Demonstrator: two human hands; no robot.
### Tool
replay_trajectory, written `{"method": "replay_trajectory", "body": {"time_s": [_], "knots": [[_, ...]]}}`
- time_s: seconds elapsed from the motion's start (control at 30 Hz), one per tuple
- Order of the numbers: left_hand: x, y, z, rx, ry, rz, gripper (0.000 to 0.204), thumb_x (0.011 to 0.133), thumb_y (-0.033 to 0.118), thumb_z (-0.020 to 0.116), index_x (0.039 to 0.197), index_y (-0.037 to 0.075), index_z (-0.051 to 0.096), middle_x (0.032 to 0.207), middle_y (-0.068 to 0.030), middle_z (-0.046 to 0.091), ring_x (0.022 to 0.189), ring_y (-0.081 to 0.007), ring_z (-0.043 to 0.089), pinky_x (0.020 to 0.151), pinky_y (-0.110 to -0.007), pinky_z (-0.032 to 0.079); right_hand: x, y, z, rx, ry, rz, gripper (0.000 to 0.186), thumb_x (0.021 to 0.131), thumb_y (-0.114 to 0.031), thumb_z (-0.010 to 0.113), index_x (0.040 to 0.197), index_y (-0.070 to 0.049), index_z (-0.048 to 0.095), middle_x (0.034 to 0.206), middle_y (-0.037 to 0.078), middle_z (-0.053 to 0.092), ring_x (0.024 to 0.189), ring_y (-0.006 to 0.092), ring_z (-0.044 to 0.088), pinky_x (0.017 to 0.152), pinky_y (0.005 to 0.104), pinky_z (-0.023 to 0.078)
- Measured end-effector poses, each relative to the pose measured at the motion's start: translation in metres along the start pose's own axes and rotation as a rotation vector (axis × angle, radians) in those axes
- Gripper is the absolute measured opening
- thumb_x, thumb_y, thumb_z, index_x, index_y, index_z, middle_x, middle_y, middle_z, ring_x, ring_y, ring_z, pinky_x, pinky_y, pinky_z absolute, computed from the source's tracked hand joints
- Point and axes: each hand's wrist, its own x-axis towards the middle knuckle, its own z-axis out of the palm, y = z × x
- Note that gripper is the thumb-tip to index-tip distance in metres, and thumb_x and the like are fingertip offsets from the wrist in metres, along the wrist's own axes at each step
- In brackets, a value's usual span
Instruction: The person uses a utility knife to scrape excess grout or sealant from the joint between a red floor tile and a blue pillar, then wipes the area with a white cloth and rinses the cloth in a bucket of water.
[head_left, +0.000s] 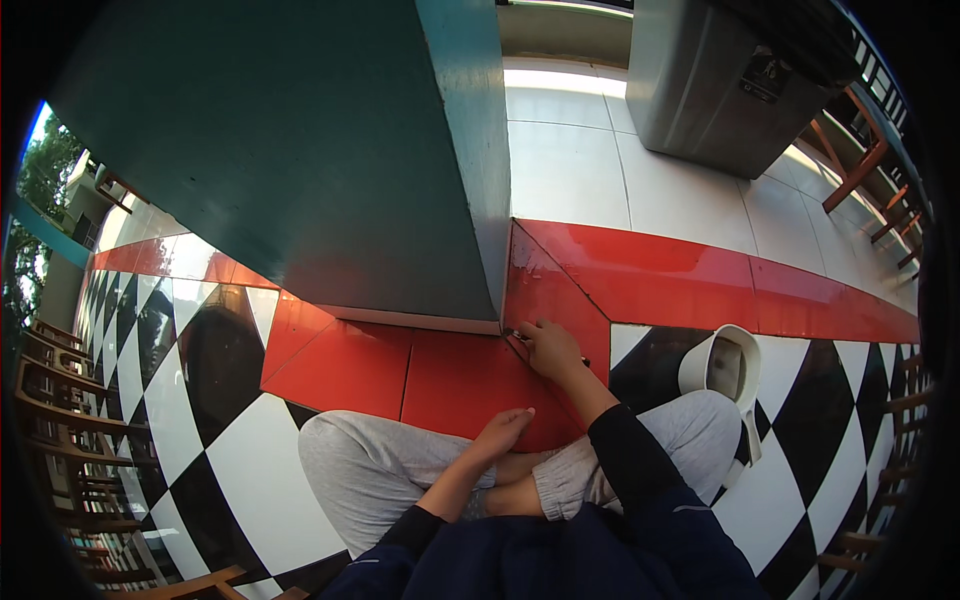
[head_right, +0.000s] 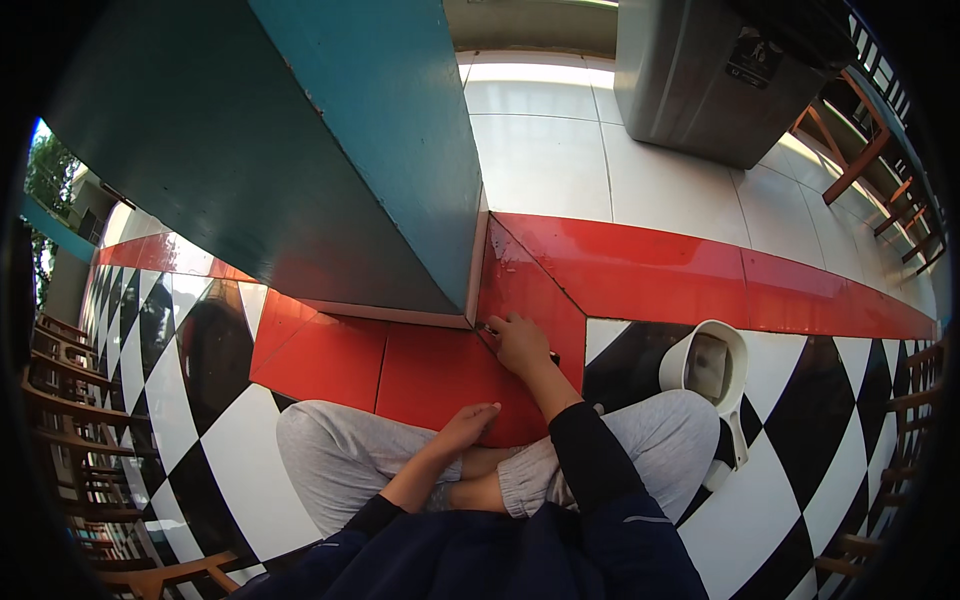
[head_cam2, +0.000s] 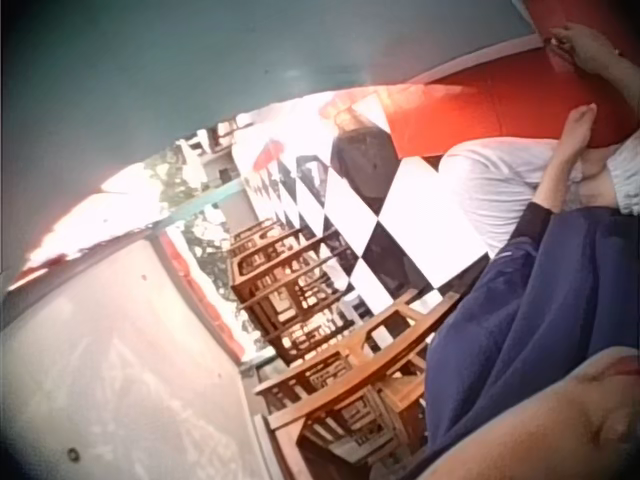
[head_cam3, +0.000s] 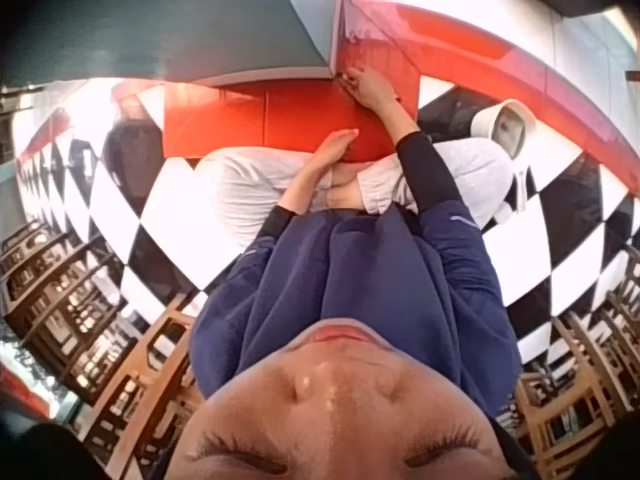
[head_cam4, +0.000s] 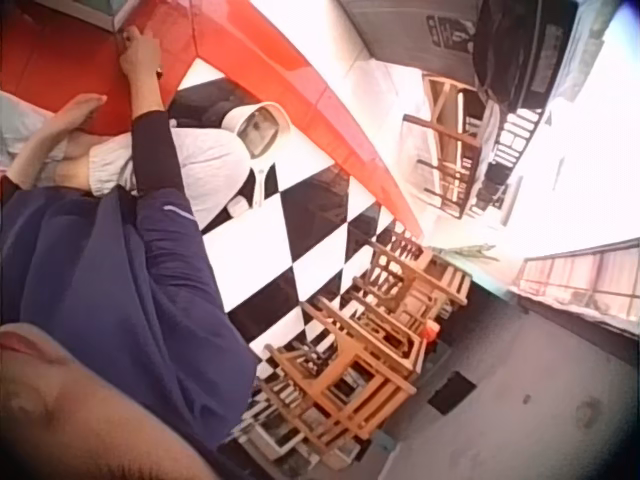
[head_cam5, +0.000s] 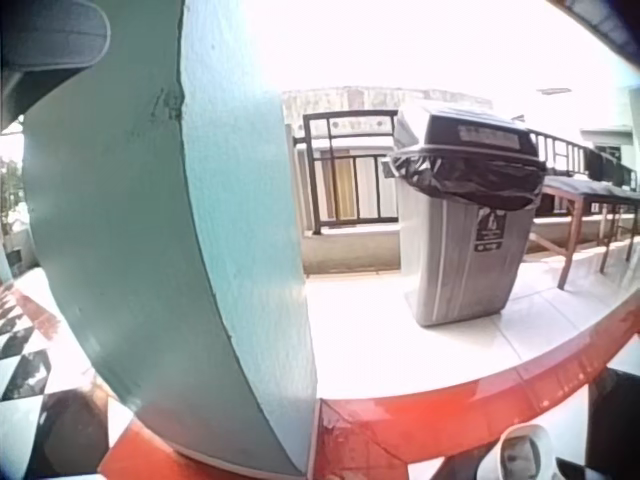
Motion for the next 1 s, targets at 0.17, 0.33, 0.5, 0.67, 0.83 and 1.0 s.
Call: {"method": "replay_trajectory", "body": {"time_s": [0.17,0.33,0.5,0.67,0.83,1.0], "knots": [[-0.0038,0.0074,0.0044,0.031,0.012,-0.017,0.034,0.097,0.032,0.047,0.07,0.012,0.049,0.063,0.0086,0.037,0.058,-0.0038,0.032,0.053,-0.023,0.028,-0.0014,0.0028,0.0049,-0.008,0.03,0.055,0.022,0.081,-0.013,0.058,0.102,-0.018,0.06,0.095,0.012,0.057,0.085,0.0346,0.059,0.07,0.0466,0.049],[-0.0012,-0.0004,0.0013,0.019,-0.002,-0.004,0.034,0.097,0.032,0.047,0.07,0.012,0.048,0.063,0.0085,0.037,0.058,-0.0036,0.031,0.052,-0.023,0.028,-0.0021,0.0049,0.0012,0.034,0.031,-0.019,0.021,0.08,-0.013,0.058,0.101,-0.017,0.06,0.093,0.013,0.057,0.084,0.035,0.059,0.069,0.0471,0.049],[-0.0017,-0.0005,0.0042,0.034,-0.002,0.017,0.032,0.098,0.03,0.045,0.07,0.015,0.045,0.06,0.0096,0.033,0.052,-0.0036,0.027,0.047,-0.022,0.023,-0.0065,-0.0016,0.0007,0.015,-0.014,0.024,0.019,0.081,-0.013,0.059,0.099,-0.017,0.06,0.092,0.012,0.057,0.084,0.035,0.059,0.067,0.0474,0.048],[-0.0033,0.0015,0.0037,0.055,0.0,0.013,0.033,0.097,0.031,0.047,0.071,0.011,0.05,0.063,0.0086,0.038,0.058,-0.0036,0.032,0.052,-0.022,0.029,-0.0047,0.0004,0.0013,-0.007,0.111,0.008,0.016,0.081,-0.014,0.059,0.096,-0.016,0.06,0.09,0.012,0.057,0.082,0.0346,0.059,0.065,0.0469,0.048],[-0.0042,0.002,0.004,0.03,0.008,0.044,0.033,0.097,0.031,0.046,0.07,0.013,0.049,0.062,0.0091,0.036,0.057,-0.0033,0.031,0.051,-0.022,0.026,-0.003,0.0004,0.0056,0.019,0.08,-0.025,0.015,0.081,-0.015,0.06,0.096,-0.016,0.06,0.088,0.013,0.057,0.081,0.0352,0.059,0.066,0.0462,0.048],[-0.001,-0.0012,0.005,0.057,-0.003,0.021,0.034,0.097,0.032,0.047,0.071,0.01,0.05,0.064,0.0082,0.039,0.058,-0.0042,0.033,0.053,-0.023,0.03,-0.004,0.0003,0.0037,0.029,0.087,0.018,0.015,0.08,-0.015,0.059,0.096,-0.015,0.059,0.088,0.014,0.057,0.081,0.0363,0.059,0.065,0.0464,0.048]]}}
